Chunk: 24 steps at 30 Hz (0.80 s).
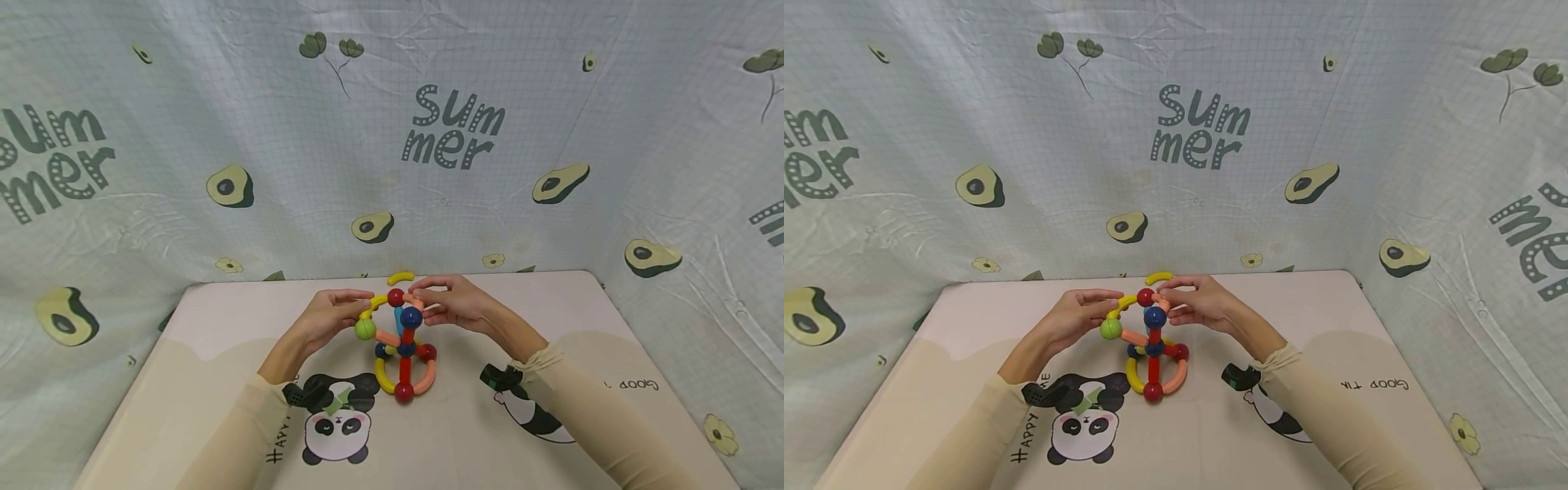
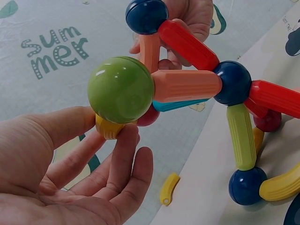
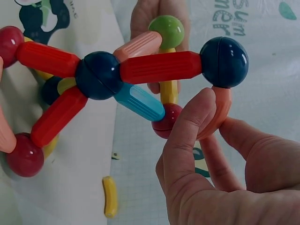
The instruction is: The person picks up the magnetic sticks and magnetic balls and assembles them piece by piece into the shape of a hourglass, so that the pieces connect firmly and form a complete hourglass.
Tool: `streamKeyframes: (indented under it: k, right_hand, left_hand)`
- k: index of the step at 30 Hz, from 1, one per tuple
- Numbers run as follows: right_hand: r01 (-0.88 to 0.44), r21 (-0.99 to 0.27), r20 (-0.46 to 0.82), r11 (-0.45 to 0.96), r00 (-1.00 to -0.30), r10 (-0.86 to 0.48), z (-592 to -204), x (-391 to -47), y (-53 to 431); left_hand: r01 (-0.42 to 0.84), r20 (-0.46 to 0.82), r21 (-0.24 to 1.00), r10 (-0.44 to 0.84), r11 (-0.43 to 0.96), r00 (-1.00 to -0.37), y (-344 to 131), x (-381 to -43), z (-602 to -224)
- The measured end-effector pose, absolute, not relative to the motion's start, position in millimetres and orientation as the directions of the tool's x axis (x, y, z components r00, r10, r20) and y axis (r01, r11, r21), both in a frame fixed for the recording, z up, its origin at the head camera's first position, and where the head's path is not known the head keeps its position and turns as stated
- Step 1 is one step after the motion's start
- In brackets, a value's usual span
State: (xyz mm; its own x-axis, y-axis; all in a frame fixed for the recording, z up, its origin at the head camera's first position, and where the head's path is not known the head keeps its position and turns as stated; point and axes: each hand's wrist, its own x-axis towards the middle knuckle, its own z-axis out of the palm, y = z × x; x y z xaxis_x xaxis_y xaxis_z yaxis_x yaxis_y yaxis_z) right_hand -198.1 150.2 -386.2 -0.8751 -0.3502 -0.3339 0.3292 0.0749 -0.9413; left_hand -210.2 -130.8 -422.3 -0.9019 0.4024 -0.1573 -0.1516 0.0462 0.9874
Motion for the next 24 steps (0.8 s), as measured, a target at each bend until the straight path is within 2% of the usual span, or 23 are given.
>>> streamKeyframes:
  k: [24]
  right_hand:
    - [0.283,-0.957,-0.283,0.059,-0.881,-0.379,-395.8,-188.5,172.6]
  left_hand:
    - [-0.131,-0.143,0.990,0.411,0.058,-0.900,-126.1,-208.7,-417.0]
